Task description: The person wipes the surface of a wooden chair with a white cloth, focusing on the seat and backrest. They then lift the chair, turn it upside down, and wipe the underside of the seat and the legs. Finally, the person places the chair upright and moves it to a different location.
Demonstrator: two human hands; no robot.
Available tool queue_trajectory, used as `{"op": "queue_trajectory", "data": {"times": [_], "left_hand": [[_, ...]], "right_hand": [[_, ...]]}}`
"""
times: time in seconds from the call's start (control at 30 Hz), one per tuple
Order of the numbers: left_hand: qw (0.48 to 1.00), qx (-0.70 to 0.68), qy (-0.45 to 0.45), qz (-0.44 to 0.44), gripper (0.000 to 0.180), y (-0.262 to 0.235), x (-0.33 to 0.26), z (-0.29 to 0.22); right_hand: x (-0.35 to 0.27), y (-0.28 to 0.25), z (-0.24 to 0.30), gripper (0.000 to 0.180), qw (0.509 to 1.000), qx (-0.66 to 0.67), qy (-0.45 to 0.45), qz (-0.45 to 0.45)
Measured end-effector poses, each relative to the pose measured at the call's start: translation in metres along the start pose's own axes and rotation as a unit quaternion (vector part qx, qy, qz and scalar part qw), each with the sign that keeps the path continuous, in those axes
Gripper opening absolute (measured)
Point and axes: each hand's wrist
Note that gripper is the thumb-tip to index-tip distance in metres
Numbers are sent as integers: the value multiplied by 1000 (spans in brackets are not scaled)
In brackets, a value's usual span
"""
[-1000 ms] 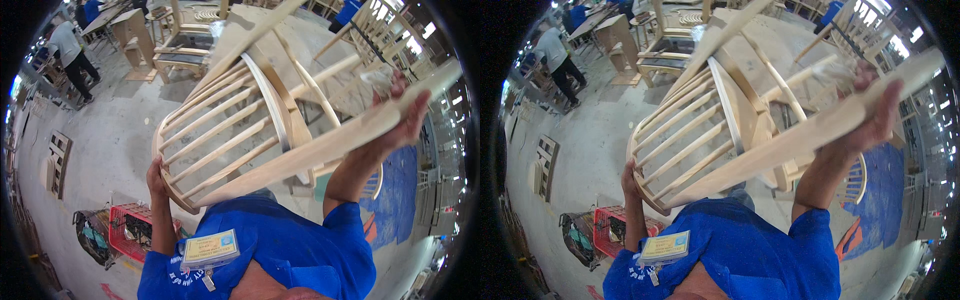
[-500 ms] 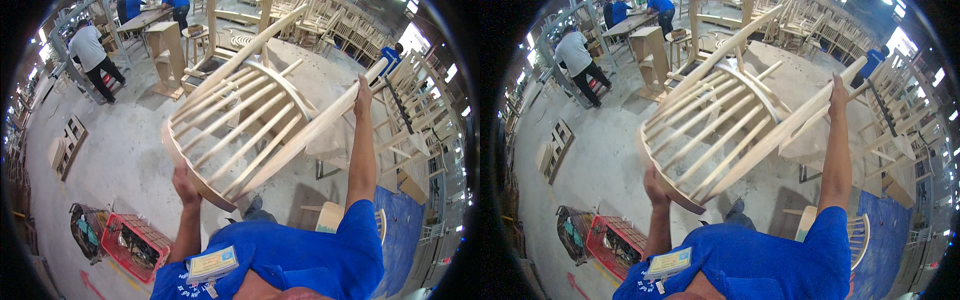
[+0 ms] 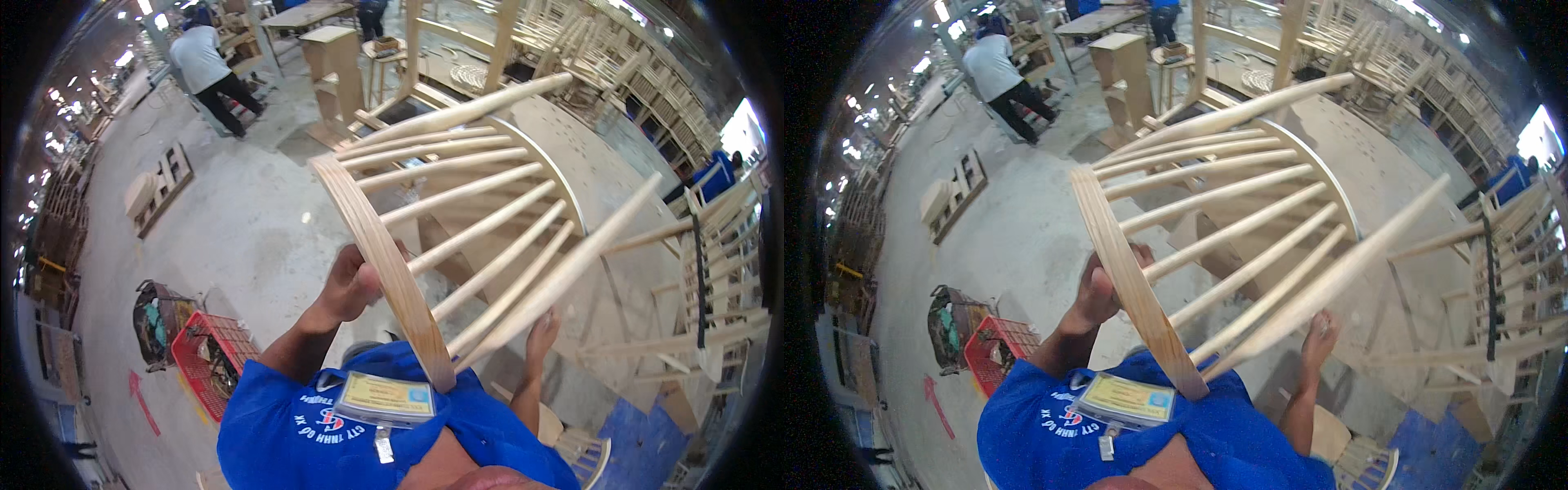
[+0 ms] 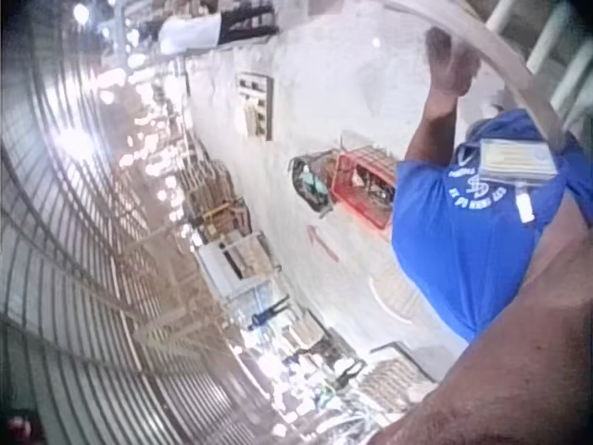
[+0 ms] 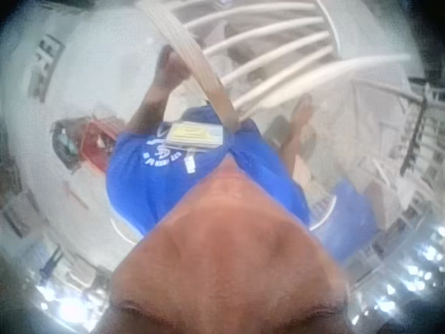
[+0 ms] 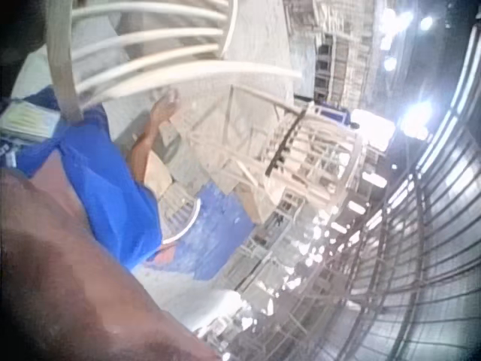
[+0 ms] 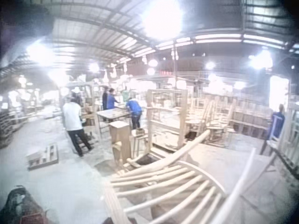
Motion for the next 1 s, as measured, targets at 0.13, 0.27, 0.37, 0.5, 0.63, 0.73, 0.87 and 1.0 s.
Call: {"op": "queue_trajectory", "data": {"times": [0.13, 0.27, 0.37, 0.5, 0.63, 0.73, 0.87, 1.0], "left_hand": [[987, 60, -118, 86, 35, -23, 61, 102], [956, 134, -260, 19, 42, -69, 149, 175], [962, 136, -235, 32, 46, -24, 222, 211], [961, 225, -152, 47, 49, -36, 271, 245], [949, 308, -18, 65, 51, -33, 297, 267], [933, 331, 135, 51, 53, -27, 303, 268], [916, 384, 35, 112, 61, -36, 331, 222], [933, 299, 89, 179, 63, -26, 367, 130]], "right_hand": [[-45, 50, -14, 47, 992, 71, 43, 97], [-38, 108, -27, 43, 981, 99, 160, 42], [-43, 98, -44, 41, 973, 78, 213, -35], [-77, 119, -2, 45, 960, 65, 272, -11], [-90, 121, 52, 51, 955, 47, 294, 0], [-75, 112, 88, 58, 955, 25, 293, -30], [-15, 69, 126, 67, 948, -80, 282, -126], [37, 4, 158, 76, 908, -197, 251, -271]]}}
Point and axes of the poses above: each hand's wrist, its own x-axis towards the middle knuckle, its own y-axis out of the palm, z = x × y, and after that the axes turned 6 degrees about -y, right-handed
